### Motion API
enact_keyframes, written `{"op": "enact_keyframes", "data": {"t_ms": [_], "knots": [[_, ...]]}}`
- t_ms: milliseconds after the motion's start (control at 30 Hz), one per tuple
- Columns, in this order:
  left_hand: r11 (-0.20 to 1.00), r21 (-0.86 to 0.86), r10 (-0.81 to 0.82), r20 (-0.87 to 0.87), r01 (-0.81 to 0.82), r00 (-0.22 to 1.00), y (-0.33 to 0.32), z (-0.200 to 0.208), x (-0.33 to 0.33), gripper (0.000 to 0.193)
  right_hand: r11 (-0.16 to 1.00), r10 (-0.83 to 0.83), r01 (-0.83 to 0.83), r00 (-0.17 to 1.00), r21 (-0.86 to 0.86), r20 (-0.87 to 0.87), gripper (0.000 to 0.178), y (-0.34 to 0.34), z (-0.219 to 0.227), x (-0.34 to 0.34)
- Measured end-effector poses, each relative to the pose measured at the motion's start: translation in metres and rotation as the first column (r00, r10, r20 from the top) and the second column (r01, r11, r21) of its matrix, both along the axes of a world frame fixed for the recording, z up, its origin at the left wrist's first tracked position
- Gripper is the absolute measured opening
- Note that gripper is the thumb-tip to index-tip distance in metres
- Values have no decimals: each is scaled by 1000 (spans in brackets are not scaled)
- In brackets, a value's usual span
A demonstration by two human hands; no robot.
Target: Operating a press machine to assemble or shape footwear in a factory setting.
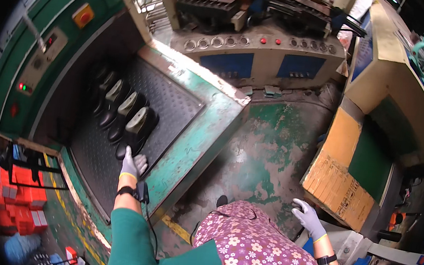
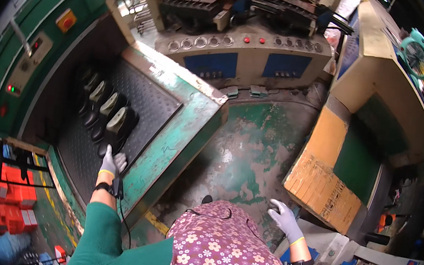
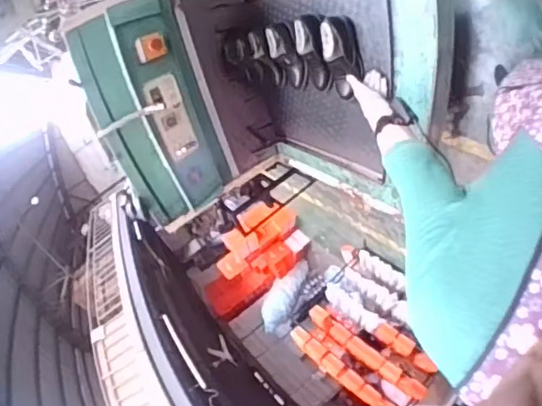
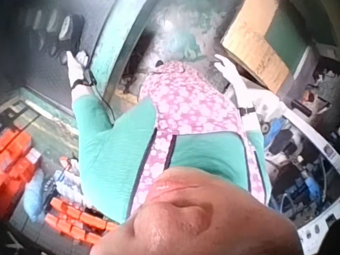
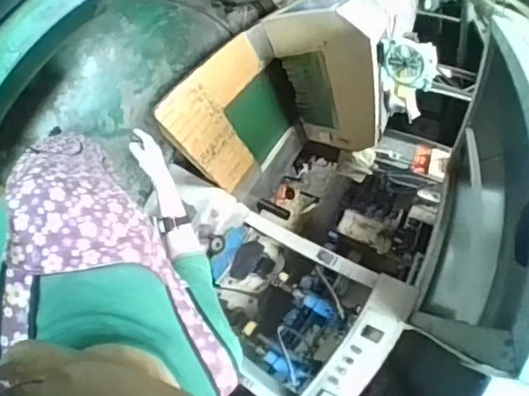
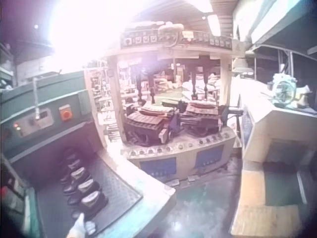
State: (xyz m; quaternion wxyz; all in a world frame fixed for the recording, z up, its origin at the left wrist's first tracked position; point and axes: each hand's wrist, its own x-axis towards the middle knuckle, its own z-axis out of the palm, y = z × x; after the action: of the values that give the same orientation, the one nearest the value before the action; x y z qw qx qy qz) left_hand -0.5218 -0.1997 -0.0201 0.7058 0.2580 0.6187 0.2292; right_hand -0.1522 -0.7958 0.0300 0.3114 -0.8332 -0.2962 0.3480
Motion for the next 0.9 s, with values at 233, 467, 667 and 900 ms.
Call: {"op": "enact_keyframes", "data": {"t_ms": [233, 467, 667, 900], "knots": [[968, 183, -242, 513, 171, 823, -91, 59, 146, 37, 692, -598, 684, 722, 231, -348, 42, -155, -83, 23], [367, 12, -767, 570, 930, 295, -338, 57, 488, 33, 90, -941, 868, 235, 489, -244, 43, -250, -183, 68], [-153, 116, -806, 560, 981, -191, -564, 7, 702, 30, 155, -906, 957, 39, 244, 422, 78, -222, -178, 181], [-658, 388, -636, 173, 646, -752, -805, -119, 982, 45, -144, -650, 988, -134, 52, 748, 73, -254, -249, 244]]}}
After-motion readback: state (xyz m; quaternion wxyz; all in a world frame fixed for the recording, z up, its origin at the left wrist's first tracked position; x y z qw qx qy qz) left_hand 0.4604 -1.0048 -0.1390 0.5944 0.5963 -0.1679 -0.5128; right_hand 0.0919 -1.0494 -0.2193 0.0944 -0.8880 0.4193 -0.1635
